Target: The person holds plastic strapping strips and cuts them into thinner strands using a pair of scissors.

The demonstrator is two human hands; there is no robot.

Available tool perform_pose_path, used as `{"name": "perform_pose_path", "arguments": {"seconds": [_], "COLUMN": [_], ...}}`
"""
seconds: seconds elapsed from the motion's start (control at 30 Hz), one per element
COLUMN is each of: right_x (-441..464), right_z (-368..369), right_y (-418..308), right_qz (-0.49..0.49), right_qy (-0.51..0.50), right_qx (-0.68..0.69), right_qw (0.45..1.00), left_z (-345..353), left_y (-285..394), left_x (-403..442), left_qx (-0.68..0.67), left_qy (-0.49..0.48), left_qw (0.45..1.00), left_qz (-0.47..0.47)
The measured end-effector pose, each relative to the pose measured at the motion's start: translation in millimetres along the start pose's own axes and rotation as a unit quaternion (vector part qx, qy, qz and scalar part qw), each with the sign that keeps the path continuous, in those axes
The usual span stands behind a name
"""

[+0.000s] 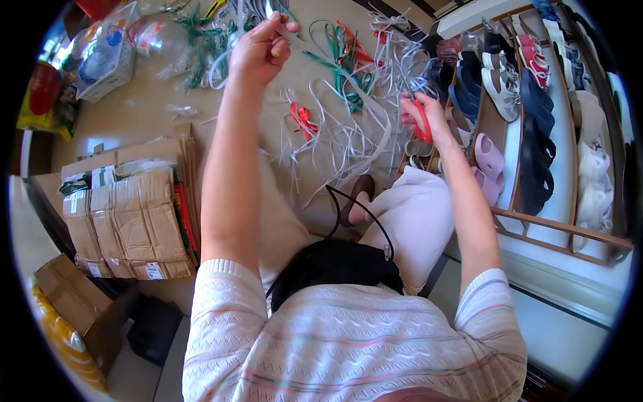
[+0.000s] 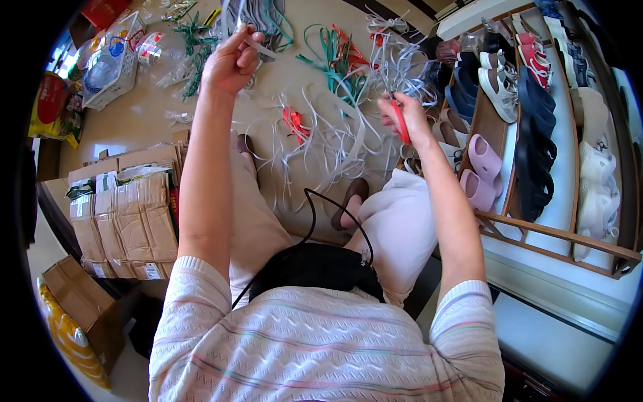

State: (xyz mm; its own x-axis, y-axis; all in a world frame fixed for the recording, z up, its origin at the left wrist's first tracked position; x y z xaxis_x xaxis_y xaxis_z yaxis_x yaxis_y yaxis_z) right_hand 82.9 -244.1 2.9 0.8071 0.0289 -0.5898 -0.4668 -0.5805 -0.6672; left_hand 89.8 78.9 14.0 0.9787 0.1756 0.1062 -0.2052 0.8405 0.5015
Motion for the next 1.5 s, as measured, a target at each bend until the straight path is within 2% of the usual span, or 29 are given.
{"name": "perform_pose_path", "arguments": {"seconds": [0.07, 0.1, 0.13, 0.2, 0.27, 0.33, 0.4, 0.5, 0.57, 0.63, 0.67, 0.7, 0.77, 0.8, 0.87, 0.93, 1.07, 1.13, 1.17, 1.3, 1.4, 1.43, 1.5], "right_x": [-11, -28, -44, -67, -77, -91, -99, -111, -128, -152, -170, -181, -208, -220, -240, -261, -293, -304, -308, -327, -335, -336, -331], "right_z": [18, 40, 62, 79, 75, 58, 31, -19, -50, -73, -78, -97, -123, -137, -157, -169, -156, -156, -158, -172, -171, -171, -171], "right_y": [-5, -10, -22, -21, -15, -20, -15, 1, 11, 13, 8, 23, 34, 41, 53, 66, 61, 67, 71, 84, 85, 85, 93], "right_qz": [-0.023, -0.02, -0.064, -0.002, -0.005, -0.021, -0.018, -0.049, -0.065, -0.087, -0.116, -0.109, -0.147, -0.158, -0.161, -0.149, -0.151, -0.154, -0.154, -0.146, -0.149, -0.148, -0.137], "right_qy": [-0.084, -0.182, -0.26, -0.245, -0.332, -0.313, -0.236, -0.149, -0.092, -0.063, -0.076, -0.006, 0.037, 0.059, 0.076, 0.131, 0.174, 0.187, 0.19, 0.233, 0.23, 0.226, 0.224], "right_qx": [0.197, 0.216, 0.251, 0.341, 0.4, 0.409, 0.413, 0.448, 0.45, 0.419, 0.398, 0.4, 0.376, 0.37, 0.363, 0.335, 0.253, 0.245, 0.252, 0.257, 0.238, 0.236, 0.253], "right_qw": [0.976, 0.959, 0.93, 0.907, 0.854, 0.857, 0.88, 0.88, 0.886, 0.901, 0.907, 0.91, 0.914, 0.914, 0.915, 0.921, 0.94, 0.939, 0.936, 0.927, 0.932, 0.933, 0.931], "left_z": [9, 14, 22, 33, 33, 34, 22, -4, -25, -45, -62, -75, -92, -97, -109, -126, -133, -158, -158, -151, -157, -164, -152], "left_y": [-16, -29, -39, -51, -47, -38, -19, 6, 22, 33, 30, 37, 49, 61, 74, 81, 86, 82, 78, 77, 65, 62, 60], "left_x": [-1, -3, -7, -15, -17, -17, -16, -7, -9, -11, -5, -4, -6, -5, -8, -9, -13, -6, -8, -17, -11, -10, -20], "left_qx": [-0.034, -0.026, -0.017, 0.014, 0.008, 0.016, 0.023, -0.023, -0.025, -0.035, -0.096, -0.096, -0.089, -0.087, -0.096, -0.064, -0.054, -0.063, -0.085, -0.019, -0.084, -0.117, -0.064], "left_qy": [-0.038, -0.034, -0.029, -0.015, -0.013, -0.012, 0.046, 0.056, 0.112, 0.172, 0.167, 0.199, 0.255, 0.236, 0.3, 0.316, 0.325, 0.325, 0.339, 0.317, 0.282, 0.304, 0.341], "left_qw": [0.999, 0.999, 0.999, 0.999, 0.999, 0.999, 0.999, 0.998, 0.992, 0.983, 0.981, 0.974, 0.96, 0.961, 0.935, 0.93, 0.926, 0.923, 0.922, 0.933, 0.95, 0.941, 0.936], "left_qz": [-0.009, -0.018, -0.024, -0.043, -0.043, -0.034, 0.011, 0.03, 0.051, 0.05, 0.038, 0.051, 0.079, 0.117, 0.161, 0.175, 0.186, 0.198, 0.167, 0.167, 0.107, 0.095, 0.064]}}
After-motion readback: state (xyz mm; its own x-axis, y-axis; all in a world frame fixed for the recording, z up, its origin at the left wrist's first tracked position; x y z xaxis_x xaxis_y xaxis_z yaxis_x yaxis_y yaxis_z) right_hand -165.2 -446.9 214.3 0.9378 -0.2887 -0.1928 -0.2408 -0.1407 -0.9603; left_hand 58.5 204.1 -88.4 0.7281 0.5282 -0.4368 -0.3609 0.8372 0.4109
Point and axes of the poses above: each hand's wrist, its own x-axis towards the middle knuckle, its own z-axis out of the palm, y = z × x, the point moved 9 cm from there along x, towards the middle knuckle, and after that the axes turned 13 degrees about z, right-handed, at the moved point
